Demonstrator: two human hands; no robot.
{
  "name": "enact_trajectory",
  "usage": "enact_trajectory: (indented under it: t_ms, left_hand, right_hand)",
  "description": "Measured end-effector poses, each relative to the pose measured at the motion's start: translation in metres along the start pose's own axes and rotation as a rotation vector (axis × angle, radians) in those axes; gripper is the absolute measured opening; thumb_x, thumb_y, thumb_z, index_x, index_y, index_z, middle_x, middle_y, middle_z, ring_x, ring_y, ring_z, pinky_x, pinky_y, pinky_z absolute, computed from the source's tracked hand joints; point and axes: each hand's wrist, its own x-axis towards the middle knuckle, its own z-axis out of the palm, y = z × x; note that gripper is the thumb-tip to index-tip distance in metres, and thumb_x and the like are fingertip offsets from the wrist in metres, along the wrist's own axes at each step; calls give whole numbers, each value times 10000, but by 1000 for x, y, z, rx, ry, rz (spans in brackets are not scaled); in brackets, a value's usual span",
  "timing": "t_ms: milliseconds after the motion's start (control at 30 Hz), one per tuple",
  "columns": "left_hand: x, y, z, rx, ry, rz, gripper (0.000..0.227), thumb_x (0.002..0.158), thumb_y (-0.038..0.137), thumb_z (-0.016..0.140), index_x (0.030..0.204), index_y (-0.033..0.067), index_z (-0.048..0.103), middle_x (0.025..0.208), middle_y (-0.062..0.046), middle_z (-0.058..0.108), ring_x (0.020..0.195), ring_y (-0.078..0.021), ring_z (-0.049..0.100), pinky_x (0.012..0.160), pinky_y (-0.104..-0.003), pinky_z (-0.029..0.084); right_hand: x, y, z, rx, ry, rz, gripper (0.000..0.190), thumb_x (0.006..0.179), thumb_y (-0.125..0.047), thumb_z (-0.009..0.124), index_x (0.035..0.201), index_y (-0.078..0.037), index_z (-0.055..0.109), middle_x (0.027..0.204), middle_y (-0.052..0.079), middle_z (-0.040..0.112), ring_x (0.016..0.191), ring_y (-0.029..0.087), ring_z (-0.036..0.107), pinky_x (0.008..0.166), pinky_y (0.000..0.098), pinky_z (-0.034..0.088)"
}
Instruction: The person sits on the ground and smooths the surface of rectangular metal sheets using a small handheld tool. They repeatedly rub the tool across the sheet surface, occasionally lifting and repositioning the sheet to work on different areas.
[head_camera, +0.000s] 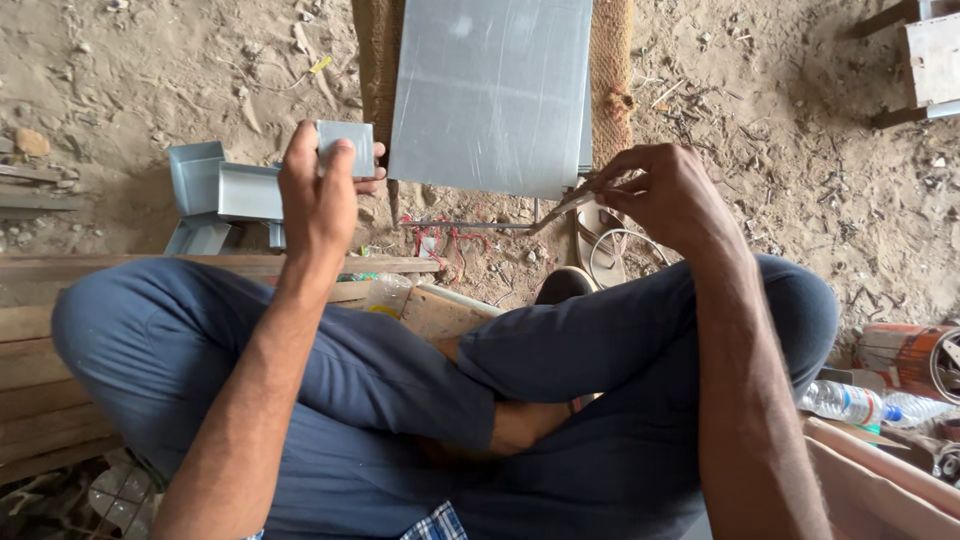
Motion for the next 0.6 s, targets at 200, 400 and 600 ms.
enact_trajectory:
  t_ms: [200,400,600]
  left_hand:
    - [0,3,-3,-126,-33,-62,174,1051,90,426,1062,-21,559,998,-222,771,790,-216,789,644,-290,670]
    - [0,4,-2,-130,-33,-58,164,1055,80,417,1074,-19,547,1000,-220,766,815,-219,790,658,-287,675]
    - [0,2,-1,-117,-30,-57,172,1056,84,412,1084,-19,547,1008,-207,767,839,-208,801,669,-286,688]
  right_hand:
    - [11,-4,11,72,40,-137,150,902,-107,780,1047,-66,776,966,134,793,938,242,785,762,366,661]
    - [13,-5,10,-3,-26,-85,139,911,-92,762,1045,-57,767,973,148,788,875,253,795,726,390,655]
    - [12,1,12,15,-27,-114,125,902,-96,767,1021,-55,764,992,142,795,885,239,791,732,389,661]
